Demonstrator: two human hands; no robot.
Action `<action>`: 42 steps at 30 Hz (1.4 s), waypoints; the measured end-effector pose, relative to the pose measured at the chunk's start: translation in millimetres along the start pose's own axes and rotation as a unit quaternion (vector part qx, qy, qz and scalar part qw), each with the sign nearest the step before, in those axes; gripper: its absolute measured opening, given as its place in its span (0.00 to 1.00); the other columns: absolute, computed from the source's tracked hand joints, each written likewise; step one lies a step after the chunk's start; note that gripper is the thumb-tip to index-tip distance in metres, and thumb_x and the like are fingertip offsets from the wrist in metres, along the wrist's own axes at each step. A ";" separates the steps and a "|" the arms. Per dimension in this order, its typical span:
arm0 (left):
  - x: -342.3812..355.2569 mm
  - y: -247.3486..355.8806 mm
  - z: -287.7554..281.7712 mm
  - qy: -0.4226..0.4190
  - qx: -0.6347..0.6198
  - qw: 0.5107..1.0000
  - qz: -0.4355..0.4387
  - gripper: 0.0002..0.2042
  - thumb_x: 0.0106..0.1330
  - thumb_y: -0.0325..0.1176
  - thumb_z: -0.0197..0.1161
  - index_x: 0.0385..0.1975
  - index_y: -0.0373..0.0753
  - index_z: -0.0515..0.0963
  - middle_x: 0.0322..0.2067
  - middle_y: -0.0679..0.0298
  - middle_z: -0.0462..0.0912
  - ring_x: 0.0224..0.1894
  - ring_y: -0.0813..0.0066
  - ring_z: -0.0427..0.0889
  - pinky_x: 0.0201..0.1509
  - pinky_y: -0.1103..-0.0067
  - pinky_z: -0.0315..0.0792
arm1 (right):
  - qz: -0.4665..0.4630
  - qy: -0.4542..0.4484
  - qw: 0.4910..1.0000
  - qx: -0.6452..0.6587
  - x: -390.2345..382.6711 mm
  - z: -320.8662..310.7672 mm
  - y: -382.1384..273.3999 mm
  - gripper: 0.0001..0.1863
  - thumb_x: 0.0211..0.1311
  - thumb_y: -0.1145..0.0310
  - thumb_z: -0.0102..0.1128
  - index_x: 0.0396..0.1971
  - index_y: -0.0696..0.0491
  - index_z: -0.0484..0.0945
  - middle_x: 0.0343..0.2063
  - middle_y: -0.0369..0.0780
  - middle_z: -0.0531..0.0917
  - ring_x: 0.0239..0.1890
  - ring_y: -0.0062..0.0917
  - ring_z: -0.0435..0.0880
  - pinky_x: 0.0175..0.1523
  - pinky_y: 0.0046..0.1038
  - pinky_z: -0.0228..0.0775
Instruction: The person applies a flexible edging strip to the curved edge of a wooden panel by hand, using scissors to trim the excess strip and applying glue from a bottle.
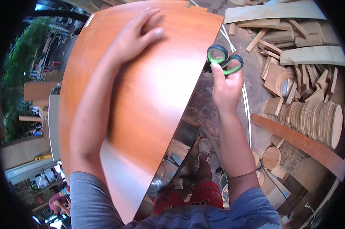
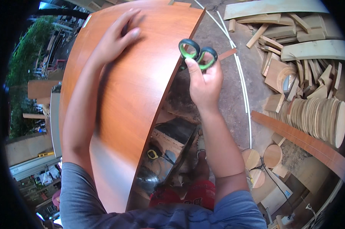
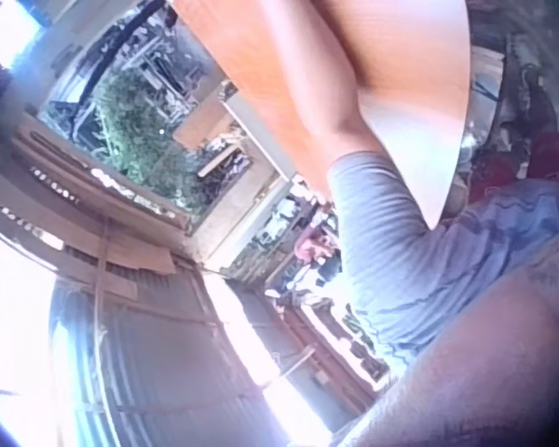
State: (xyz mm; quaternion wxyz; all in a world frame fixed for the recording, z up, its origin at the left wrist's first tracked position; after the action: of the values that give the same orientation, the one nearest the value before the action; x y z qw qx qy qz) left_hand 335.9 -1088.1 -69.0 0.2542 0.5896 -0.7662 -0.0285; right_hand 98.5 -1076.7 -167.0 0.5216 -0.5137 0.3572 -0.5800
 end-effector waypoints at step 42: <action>-294.8 47.5 -78.0 -0.044 0.214 0.949 -0.227 0.35 0.63 0.61 0.48 0.66 0.48 0.58 0.68 0.53 0.52 0.71 0.57 0.46 0.72 0.60 0.39 | 0.013 0.003 0.998 -0.063 -264.8 35.4 -58.0 0.09 0.64 0.72 0.52 0.41 0.58 0.65 0.39 0.41 0.75 0.44 0.24 0.74 0.54 0.27 0.65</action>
State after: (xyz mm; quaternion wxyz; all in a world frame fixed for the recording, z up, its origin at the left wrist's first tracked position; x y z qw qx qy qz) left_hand 378.4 -783.2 -89.8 0.0753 0.7867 -0.6104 0.0532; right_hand 100.0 -803.3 -163.4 0.4945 -0.5396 0.4013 -0.5507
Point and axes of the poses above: each hand's wrist, its own x-axis towards the middle knuckle, its own z-axis out of the palm, y = z × x, the point moved 8 cm from there along x, towards the middle knuckle
